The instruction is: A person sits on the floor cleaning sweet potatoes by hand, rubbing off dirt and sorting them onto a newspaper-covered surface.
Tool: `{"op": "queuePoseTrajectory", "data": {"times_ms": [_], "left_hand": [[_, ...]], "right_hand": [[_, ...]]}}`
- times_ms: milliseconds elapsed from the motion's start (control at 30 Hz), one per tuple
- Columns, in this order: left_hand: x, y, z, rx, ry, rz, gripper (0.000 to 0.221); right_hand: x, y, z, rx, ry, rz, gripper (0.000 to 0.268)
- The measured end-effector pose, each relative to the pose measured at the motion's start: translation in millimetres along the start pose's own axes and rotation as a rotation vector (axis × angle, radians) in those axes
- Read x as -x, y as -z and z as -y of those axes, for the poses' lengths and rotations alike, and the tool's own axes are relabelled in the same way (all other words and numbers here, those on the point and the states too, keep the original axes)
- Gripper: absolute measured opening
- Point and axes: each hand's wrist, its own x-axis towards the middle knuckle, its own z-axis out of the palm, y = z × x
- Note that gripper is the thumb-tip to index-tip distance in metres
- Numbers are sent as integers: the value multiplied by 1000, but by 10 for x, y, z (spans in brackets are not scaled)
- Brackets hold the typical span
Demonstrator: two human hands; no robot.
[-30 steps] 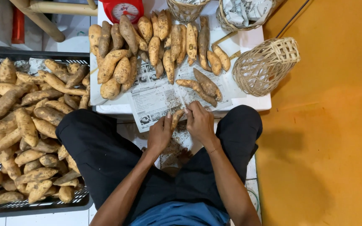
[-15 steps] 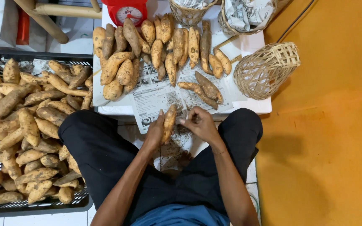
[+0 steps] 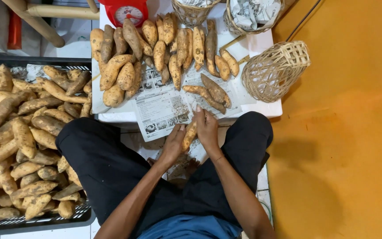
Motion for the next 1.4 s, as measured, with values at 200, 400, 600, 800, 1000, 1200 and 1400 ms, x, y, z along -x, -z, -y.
{"op": "queuePoseTrajectory", "data": {"times_ms": [200, 400, 600, 800, 1000, 1200, 1400], "left_hand": [[300, -223, -717, -188, -49, -272, 38], [570, -410, -1089, -214, -35, -222, 37], [665, -636, -1429, -14, 130, -127, 73], [800, -636, -2132, 422, 282, -269, 105], [483, -344, -1202, 328, 257, -55, 125], [361, -282, -748, 326, 200, 229, 69], [209, -222, -712, 467, 466, -370, 59]], "right_hand": [[234, -236, 267, -67, -22, 242, 41], [36, -109, 118, 166, 182, 55, 49], [39, -110, 206, 33, 56, 82, 66], [225, -164, 292, -52, 28, 525, 81], [11, -197, -158, -111, 59, 210, 26], [-77, -19, 30, 69, -40, 69, 56], [308, -214, 388, -168, -162, 431, 84]]}}
